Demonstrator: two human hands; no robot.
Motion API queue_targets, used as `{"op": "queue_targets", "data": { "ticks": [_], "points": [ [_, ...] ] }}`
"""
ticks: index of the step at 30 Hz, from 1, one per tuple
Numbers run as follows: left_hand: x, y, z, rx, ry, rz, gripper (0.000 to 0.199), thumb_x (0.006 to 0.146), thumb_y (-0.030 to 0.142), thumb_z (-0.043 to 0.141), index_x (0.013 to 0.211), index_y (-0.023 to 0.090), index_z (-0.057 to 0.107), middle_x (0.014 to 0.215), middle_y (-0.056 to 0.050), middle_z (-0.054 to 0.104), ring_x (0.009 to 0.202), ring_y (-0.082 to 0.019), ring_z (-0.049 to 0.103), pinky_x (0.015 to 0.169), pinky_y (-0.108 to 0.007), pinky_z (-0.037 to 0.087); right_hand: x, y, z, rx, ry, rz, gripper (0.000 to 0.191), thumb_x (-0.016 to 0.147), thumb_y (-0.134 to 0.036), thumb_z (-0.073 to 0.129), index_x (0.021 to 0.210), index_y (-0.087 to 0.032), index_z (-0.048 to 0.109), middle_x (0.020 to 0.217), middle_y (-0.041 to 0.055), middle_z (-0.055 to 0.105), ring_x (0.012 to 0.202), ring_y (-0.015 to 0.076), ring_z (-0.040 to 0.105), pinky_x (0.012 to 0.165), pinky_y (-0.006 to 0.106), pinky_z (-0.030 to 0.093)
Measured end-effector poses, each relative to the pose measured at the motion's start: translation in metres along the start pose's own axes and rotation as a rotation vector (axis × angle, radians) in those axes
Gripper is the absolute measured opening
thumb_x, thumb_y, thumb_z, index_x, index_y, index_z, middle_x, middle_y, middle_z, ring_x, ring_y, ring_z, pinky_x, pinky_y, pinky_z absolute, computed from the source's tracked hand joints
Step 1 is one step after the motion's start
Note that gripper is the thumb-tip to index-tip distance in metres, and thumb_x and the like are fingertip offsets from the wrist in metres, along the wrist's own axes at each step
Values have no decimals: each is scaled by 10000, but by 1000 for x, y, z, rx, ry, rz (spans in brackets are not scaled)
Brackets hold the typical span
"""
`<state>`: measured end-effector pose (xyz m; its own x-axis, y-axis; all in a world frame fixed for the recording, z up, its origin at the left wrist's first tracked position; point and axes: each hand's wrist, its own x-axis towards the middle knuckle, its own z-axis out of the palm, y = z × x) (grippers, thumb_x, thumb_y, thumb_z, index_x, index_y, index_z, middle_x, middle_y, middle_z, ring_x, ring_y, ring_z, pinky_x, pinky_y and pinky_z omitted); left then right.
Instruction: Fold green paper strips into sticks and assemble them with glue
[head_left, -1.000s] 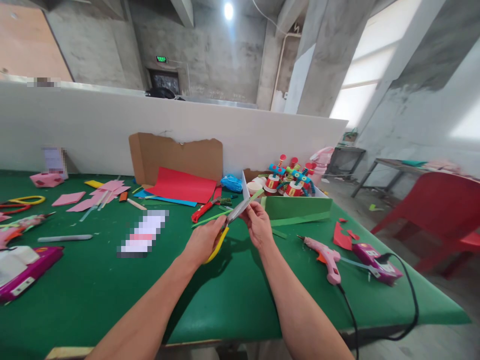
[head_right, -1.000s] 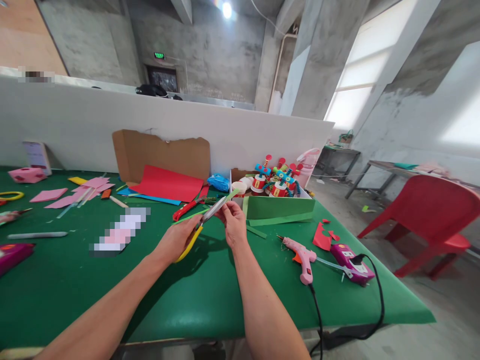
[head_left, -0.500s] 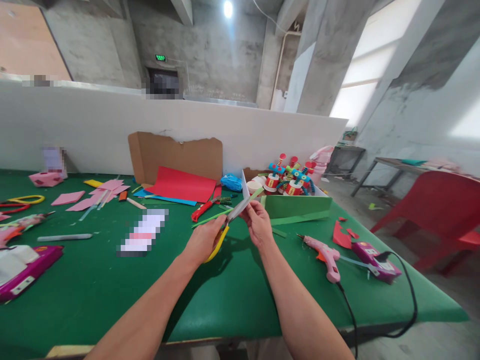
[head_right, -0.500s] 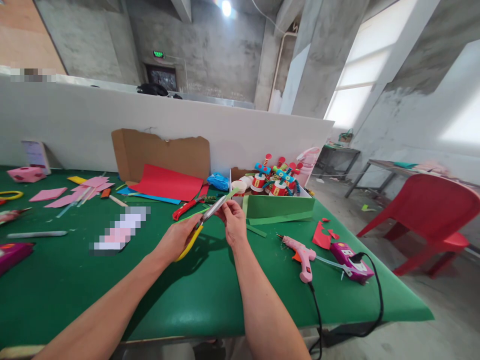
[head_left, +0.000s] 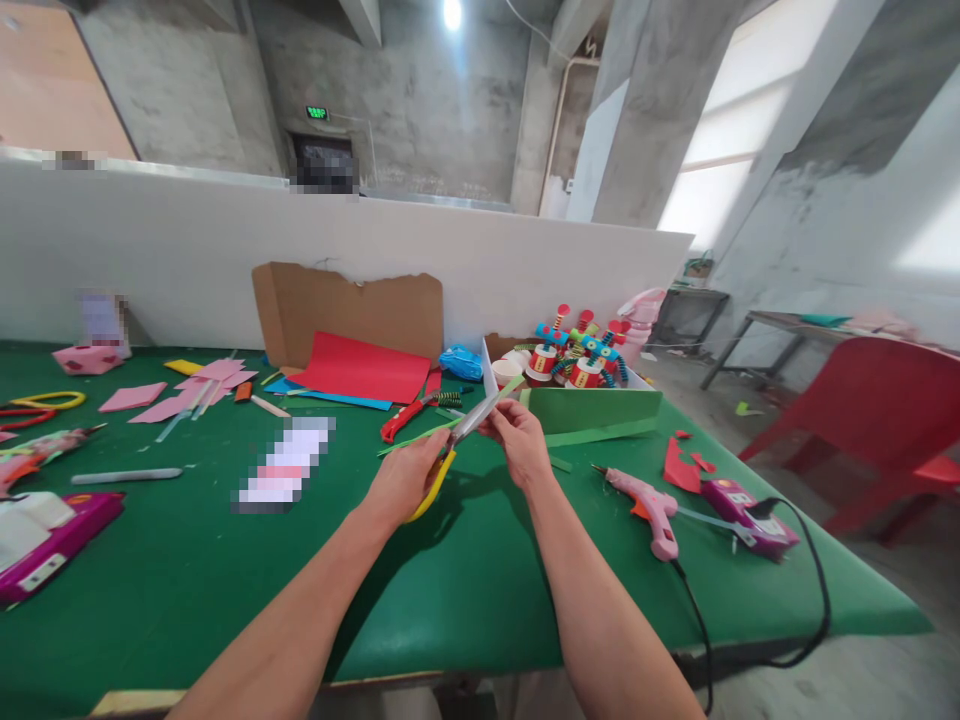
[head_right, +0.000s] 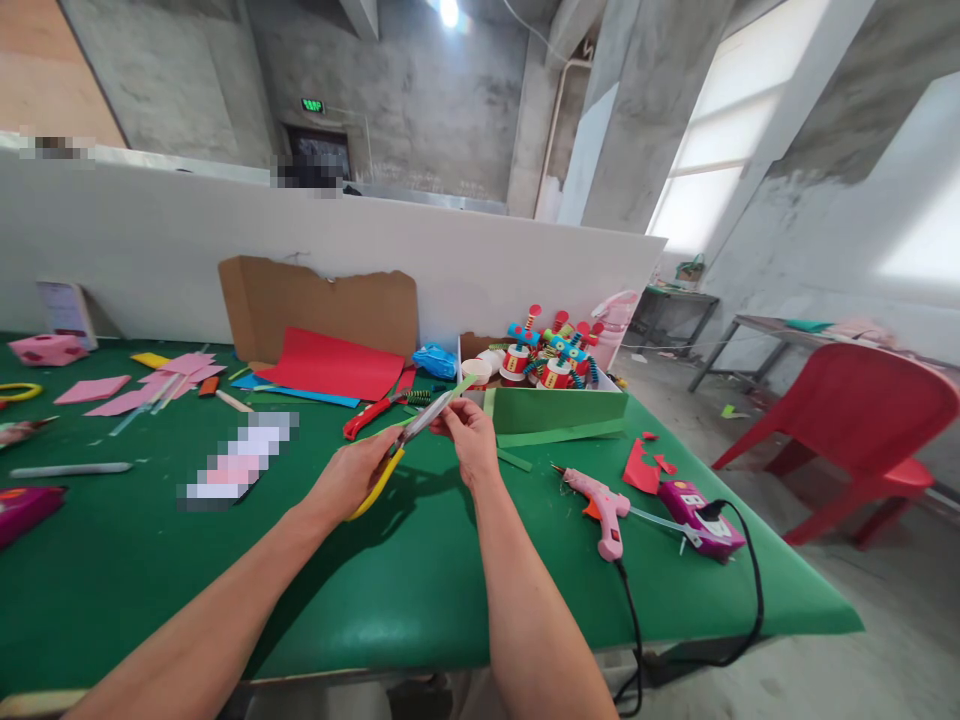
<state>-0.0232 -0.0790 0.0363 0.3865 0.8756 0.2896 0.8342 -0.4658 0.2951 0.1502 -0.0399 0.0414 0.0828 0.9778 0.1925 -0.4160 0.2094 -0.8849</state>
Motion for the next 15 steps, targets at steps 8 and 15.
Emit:
{"op": "queue_targets", "data": {
  "ticks": [8, 15],
  "points": [
    [0, 1, -2, 12, 0, -7, 470, 819, 116, 409, 1277, 215, 448, 999, -64, 677, 836, -201, 659, 671, -252, 465, 1, -2, 0, 31, 26, -30, 357, 573, -436, 810, 718, -209, 576, 617, -59, 638, 521, 120, 614, 535, 257, 546],
    [1, 0, 0, 38, -9, -15, 460, 829, 125, 406, 1279, 208, 445, 1064, -83, 659, 877, -216, 654, 694, -271, 473, 2, 2, -2, 141, 40, 9, 347, 556, -374, 834, 715, -200, 579, 641, -62, 644, 558, 97, 619, 587, 235, 551]
  ]
}}
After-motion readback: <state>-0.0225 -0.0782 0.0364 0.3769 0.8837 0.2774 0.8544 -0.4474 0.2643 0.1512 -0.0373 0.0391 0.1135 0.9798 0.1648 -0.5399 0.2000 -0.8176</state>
